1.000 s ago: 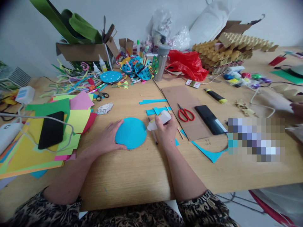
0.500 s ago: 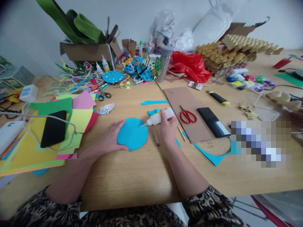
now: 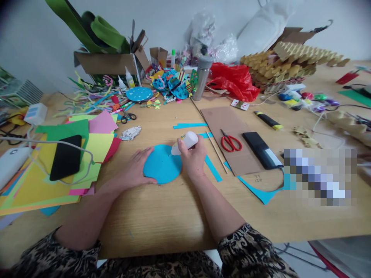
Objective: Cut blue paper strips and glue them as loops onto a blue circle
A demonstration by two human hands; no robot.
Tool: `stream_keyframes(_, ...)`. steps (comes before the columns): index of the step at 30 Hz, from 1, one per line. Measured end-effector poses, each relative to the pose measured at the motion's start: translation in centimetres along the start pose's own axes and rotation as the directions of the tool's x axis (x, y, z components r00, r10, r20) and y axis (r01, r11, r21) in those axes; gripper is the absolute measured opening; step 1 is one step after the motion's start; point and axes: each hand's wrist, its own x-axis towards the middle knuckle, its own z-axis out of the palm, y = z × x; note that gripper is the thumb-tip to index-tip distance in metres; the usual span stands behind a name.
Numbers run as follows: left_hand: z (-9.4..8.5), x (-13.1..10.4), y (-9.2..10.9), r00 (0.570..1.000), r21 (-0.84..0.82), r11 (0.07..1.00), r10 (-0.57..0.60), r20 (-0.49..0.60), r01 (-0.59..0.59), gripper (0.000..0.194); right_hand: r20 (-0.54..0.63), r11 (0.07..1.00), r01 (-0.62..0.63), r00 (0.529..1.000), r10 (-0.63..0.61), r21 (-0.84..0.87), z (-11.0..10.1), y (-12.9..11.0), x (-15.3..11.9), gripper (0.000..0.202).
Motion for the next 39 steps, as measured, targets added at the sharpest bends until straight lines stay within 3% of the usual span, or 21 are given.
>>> stream_keyframes(12, -0.67, -0.05, 0.71, 1.000, -0.033, 0.999, -0.017, -0.007, 0.017, 0.114, 0.015, 1.000, -0.010, 1.000, 0.010, -0.012, -0.06, -0.48, -0.38, 0.035)
stream_keyframes(39, -0.32, 0.00, 0.35, 1.000, -0.033, 0.999, -0.006, -0.009, 0.006, 0.115, 0.013, 1.000, -0.001, 1.000, 0.002, -0.026, -0.05, -0.09, -0.21, 0.034)
